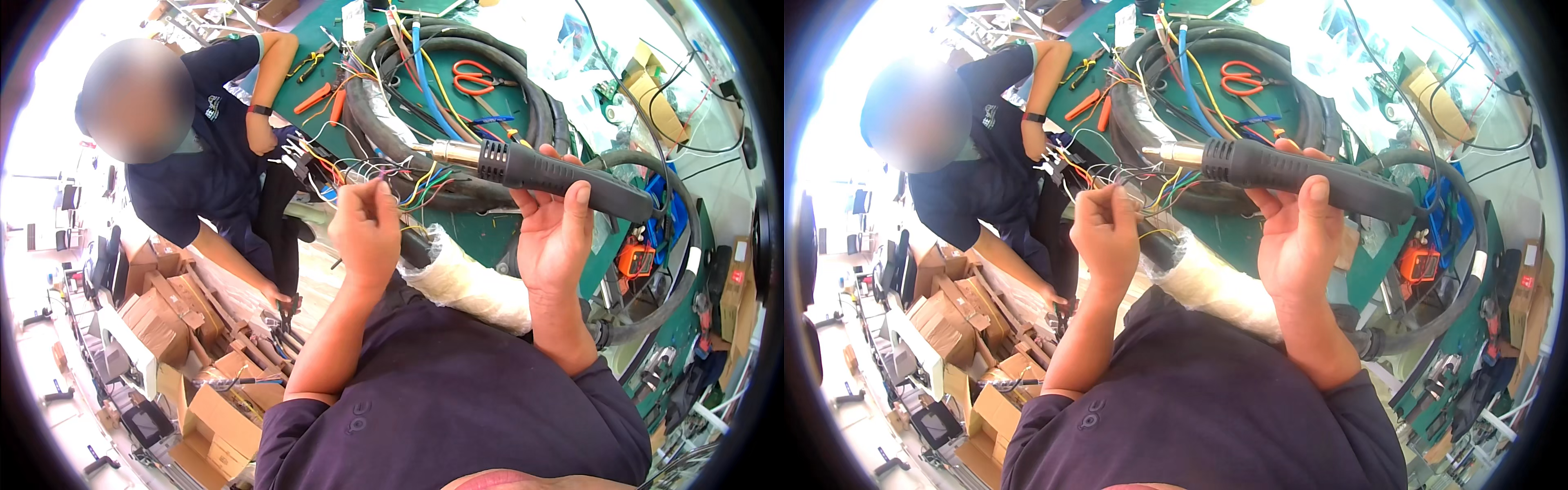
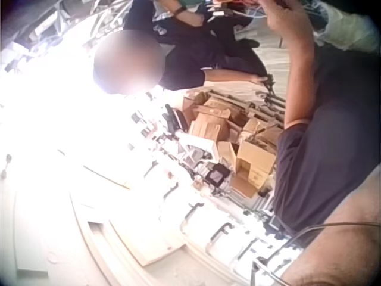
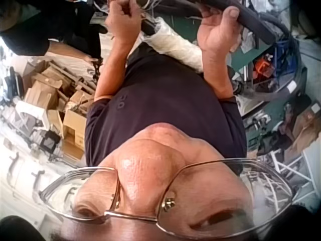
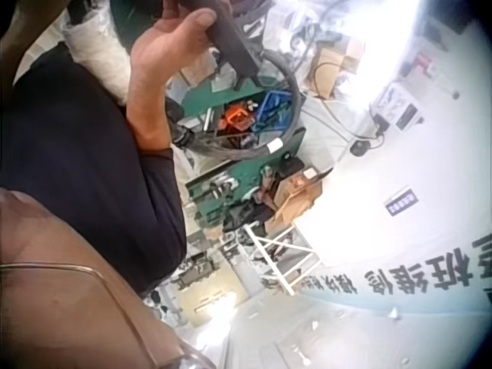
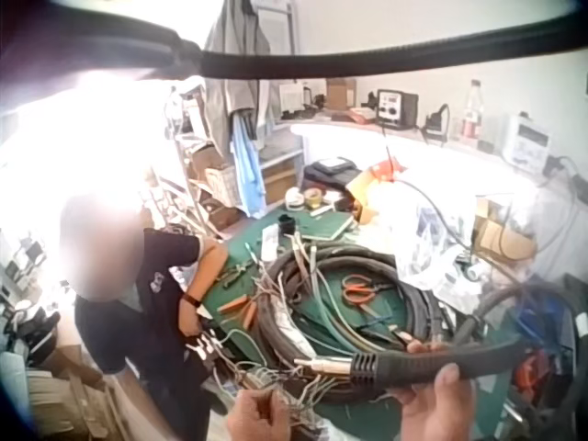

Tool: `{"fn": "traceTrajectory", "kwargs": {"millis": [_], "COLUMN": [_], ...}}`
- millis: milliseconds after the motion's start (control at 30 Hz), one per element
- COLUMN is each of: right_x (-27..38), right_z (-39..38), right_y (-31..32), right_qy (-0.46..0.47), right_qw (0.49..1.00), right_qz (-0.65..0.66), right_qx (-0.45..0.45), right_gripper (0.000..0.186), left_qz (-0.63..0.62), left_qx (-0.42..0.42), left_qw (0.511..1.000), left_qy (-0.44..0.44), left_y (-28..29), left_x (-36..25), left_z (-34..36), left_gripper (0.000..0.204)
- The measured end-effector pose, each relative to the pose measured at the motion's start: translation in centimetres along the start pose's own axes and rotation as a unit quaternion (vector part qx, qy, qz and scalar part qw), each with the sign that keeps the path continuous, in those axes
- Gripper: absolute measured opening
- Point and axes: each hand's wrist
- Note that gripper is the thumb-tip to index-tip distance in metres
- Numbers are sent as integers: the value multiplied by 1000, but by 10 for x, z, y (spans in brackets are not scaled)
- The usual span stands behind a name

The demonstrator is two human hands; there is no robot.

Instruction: The person uses a heat gun to apply heat to wires while another person assists by using wire cutters and holding the wiring assembly.

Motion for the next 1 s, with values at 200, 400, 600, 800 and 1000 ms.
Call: {"fn": "traceTrajectory", "kwargs": {"millis": [200,400,600,800,1000], "right_x": [3,-4,-9,-13,-12], "right_z": [3,6,4,2,-1], "right_y": [-11,-21,-23,-21,-20], "right_qy": [-17,-49,-68,-71,-73], "right_qw": [1000,998,996,996,996], "right_qz": [16,44,56,60,51], "right_qx": [-6,-7,0,-3,-11], "right_gripper": [42,40,39,39,38], "left_qz": [-389,-463,-466,-465,-463], "left_qx": [-63,-69,-70,-71,-84], "left_qw": [900,857,853,855,855], "left_qy": [185,215,223,220,219], "left_y": [4,9,11,11,12], "left_x": [4,15,14,15,17], "left_z": [12,12,12,10,10], "left_gripper": [12,9,9,10,12]}}
Point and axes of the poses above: each hand's wrist, its own z-axis towards the middle knuckle, its own y-axis out of the back of the hand, x = y × z, and after that the axes turned 4 degrees about x, right-handed
